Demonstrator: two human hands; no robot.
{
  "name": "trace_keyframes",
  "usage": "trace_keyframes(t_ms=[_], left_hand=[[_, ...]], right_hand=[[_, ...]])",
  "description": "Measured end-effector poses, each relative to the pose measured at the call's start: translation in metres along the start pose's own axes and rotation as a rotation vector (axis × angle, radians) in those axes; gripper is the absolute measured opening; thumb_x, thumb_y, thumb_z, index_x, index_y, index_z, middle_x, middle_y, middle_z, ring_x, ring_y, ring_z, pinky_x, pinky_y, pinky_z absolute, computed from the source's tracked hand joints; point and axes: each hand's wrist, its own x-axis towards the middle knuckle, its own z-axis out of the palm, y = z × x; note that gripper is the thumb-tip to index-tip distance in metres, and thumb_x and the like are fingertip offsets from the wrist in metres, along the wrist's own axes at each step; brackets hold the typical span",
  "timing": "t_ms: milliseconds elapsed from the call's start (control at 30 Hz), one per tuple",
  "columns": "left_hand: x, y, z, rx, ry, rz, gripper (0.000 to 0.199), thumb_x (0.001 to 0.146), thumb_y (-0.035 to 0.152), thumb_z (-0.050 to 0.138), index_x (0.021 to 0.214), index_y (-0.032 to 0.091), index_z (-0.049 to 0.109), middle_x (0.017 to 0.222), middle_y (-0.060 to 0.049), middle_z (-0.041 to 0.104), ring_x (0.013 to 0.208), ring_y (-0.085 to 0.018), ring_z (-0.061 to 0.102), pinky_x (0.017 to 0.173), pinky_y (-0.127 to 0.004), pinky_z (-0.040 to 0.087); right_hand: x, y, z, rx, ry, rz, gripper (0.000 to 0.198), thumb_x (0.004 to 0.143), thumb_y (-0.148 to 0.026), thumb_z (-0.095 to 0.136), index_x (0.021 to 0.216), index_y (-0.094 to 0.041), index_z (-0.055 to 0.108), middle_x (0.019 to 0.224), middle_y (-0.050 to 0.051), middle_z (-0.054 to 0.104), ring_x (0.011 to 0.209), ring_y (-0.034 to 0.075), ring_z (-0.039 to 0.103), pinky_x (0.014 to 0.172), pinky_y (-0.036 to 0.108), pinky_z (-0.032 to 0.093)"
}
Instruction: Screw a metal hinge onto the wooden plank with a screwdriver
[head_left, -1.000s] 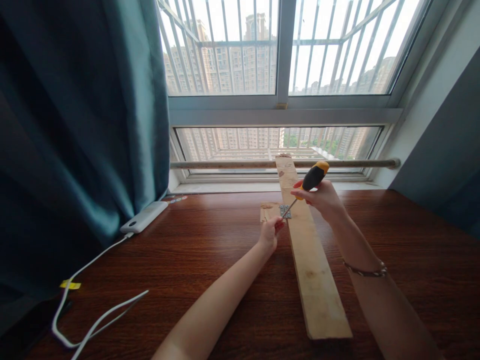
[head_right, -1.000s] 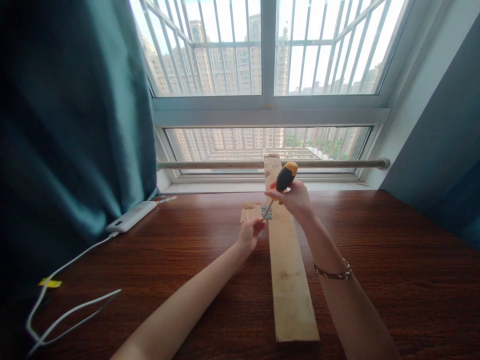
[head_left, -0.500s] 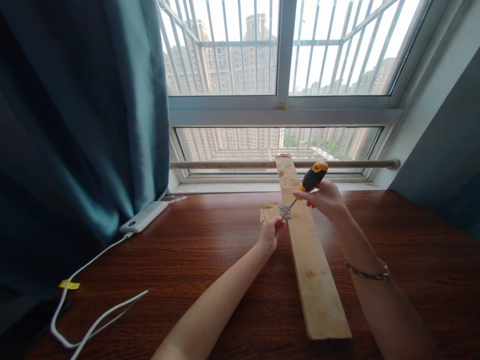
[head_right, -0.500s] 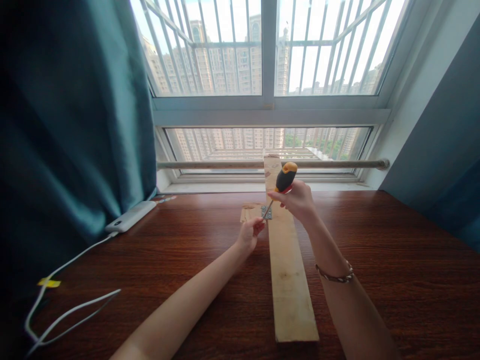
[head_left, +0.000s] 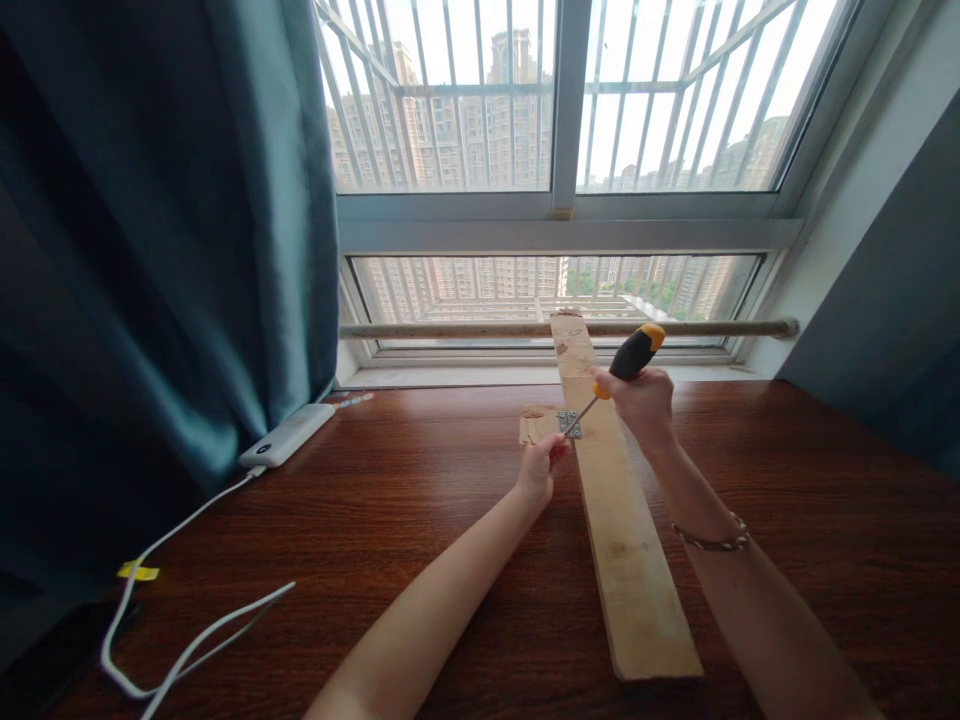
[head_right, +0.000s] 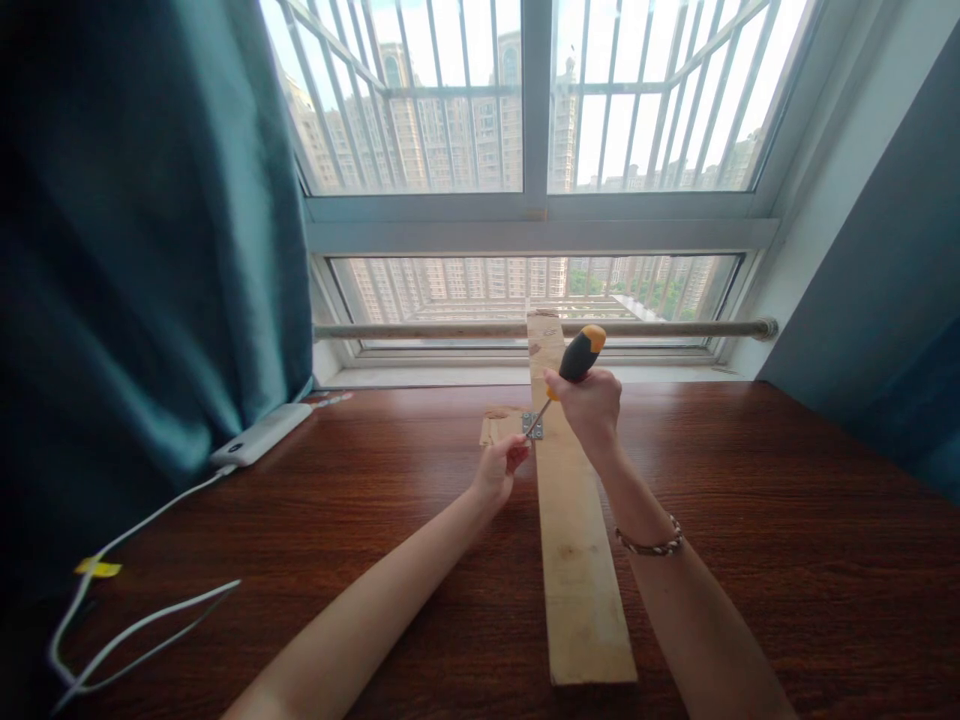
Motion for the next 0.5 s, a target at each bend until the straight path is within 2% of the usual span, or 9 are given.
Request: trace_keyframes(t_ms=[133, 300, 433, 500], left_hand=[[0.001, -0.001, 0.0, 0.007, -0.004, 0.02, 0.013, 0.052, 0.009, 0.066, 0.063, 0.012, 0.06, 0.06, -0.001, 0.061, 0.054, -0.008, 0.053, 0.055, -0.021, 0.041], [0.003, -0.001, -0.001, 0.012, -0.002, -0.006, 0.013, 0.052, 0.01, 0.067, 0.062, 0.012, 0.06, 0.06, -0.001, 0.062, 0.054, -0.008, 0.053, 0.056, -0.021, 0.042], [0.003, -0.001, -0.001, 0.011, 0.002, -0.02, 0.01, 0.053, 0.01, 0.066, 0.06, 0.012, 0.06, 0.058, -0.001, 0.061, 0.054, -0.008, 0.054, 0.056, -0.02, 0.042], [0.002, -0.001, -0.001, 0.015, 0.003, -0.026, 0.009, 0.053, 0.01, 0.065, 0.06, 0.012, 0.06, 0.058, -0.001, 0.061, 0.053, -0.008, 0.054, 0.056, -0.02, 0.043]], right_hand=[[0.001, -0.001, -0.001, 0.061, -0.03, 0.057, 0.033, 0.058, -0.043, 0.065, 0.048, -0.011, 0.062, 0.036, -0.001, 0.047, 0.039, 0.011, 0.045, 0.039, 0.021, 0.03], [0.002, -0.009, -0.009, 0.155, -0.012, 0.071, 0.032, 0.056, -0.039, 0.068, 0.044, -0.013, 0.054, 0.036, -0.005, 0.038, 0.037, 0.007, 0.036, 0.038, 0.02, 0.026], [0.01, -0.019, -0.026, 0.291, 0.066, 0.08, 0.031, 0.053, -0.037, 0.072, 0.047, -0.013, 0.052, 0.04, -0.007, 0.04, 0.038, 0.006, 0.039, 0.038, 0.02, 0.03], [0.016, -0.021, -0.038, 0.346, 0.151, 0.046, 0.032, 0.051, -0.038, 0.074, 0.05, -0.014, 0.053, 0.044, -0.006, 0.045, 0.041, 0.007, 0.044, 0.04, 0.02, 0.035]])
